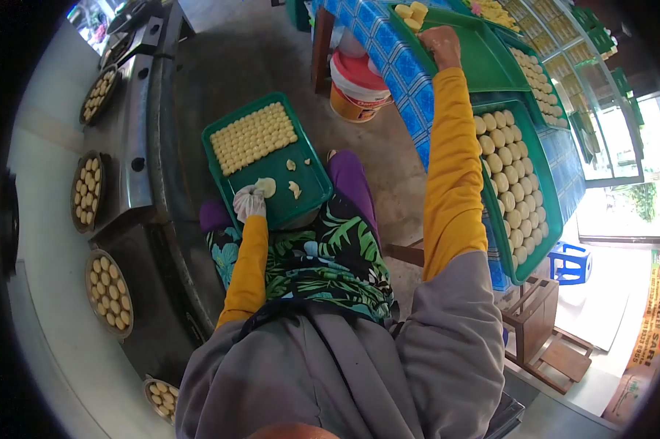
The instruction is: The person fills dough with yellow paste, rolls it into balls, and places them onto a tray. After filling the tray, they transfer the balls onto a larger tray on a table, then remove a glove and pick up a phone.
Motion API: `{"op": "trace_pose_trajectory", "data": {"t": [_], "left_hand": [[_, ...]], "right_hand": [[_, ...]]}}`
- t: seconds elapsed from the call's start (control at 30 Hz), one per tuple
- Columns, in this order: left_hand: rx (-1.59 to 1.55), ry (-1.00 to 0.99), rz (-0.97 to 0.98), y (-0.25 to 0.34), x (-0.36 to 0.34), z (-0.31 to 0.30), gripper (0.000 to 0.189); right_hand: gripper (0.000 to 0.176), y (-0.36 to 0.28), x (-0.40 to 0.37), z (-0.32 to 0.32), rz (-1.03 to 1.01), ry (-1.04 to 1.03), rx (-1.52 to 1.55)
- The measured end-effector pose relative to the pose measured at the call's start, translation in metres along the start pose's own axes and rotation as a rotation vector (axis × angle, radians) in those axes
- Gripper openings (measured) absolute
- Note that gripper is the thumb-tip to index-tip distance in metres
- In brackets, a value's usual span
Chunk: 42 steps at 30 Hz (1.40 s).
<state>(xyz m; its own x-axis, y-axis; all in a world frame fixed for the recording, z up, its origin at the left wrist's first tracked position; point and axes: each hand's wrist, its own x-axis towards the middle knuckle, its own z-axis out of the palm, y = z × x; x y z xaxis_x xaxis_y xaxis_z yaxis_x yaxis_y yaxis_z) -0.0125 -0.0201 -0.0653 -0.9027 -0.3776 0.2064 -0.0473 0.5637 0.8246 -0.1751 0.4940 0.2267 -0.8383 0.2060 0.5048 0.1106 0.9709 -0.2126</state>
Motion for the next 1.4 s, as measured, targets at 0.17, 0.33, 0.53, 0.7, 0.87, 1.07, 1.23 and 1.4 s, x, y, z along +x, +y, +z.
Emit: {"op": "trace_pose_trajectory", "data": {"t": [0.17, 0.33, 0.53, 0.7, 0.87, 1.07, 1.23, 1.4], "left_hand": [[0.215, -0.125, -0.114, 0.004, 0.008, 0.001, 0.015], [0.245, -0.283, -0.266, 0.035, 0.013, -0.013, 0.027], [0.221, -0.212, -0.122, 0.044, -0.001, -0.011, 0.027], [0.159, -0.172, -0.186, 0.069, 0.003, -0.014, 0.024], [-0.125, 0.003, 0.054, 0.016, 0.005, 0.018, 0.018], [0.296, -0.145, -0.172, 0.039, 0.013, 0.006, 0.020], [0.266, -0.252, -0.290, 0.059, 0.018, -0.006, 0.029], [0.303, -0.273, -0.368, 0.063, 0.021, -0.009, 0.031]], "right_hand": [[0.020, -0.011, -0.010, -0.015, 0.086, -0.008, 0.250], [0.021, -0.035, -0.020, -0.028, 0.268, -0.047, 0.465], [0.009, -0.028, -0.017, -0.026, 0.266, -0.070, 0.410], [0.009, -0.048, -0.027, -0.030, 0.601, 0.098, 0.980], [0.009, -0.064, -0.037, -0.041, 0.559, 0.147, 0.959], [0.008, -0.058, -0.030, -0.038, 0.644, 0.180, 0.835], [0.006, -0.043, -0.030, -0.021, 0.645, 0.283, 1.233], [0.008, -0.038, -0.030, -0.020, 0.595, 0.234, 1.359]]}}
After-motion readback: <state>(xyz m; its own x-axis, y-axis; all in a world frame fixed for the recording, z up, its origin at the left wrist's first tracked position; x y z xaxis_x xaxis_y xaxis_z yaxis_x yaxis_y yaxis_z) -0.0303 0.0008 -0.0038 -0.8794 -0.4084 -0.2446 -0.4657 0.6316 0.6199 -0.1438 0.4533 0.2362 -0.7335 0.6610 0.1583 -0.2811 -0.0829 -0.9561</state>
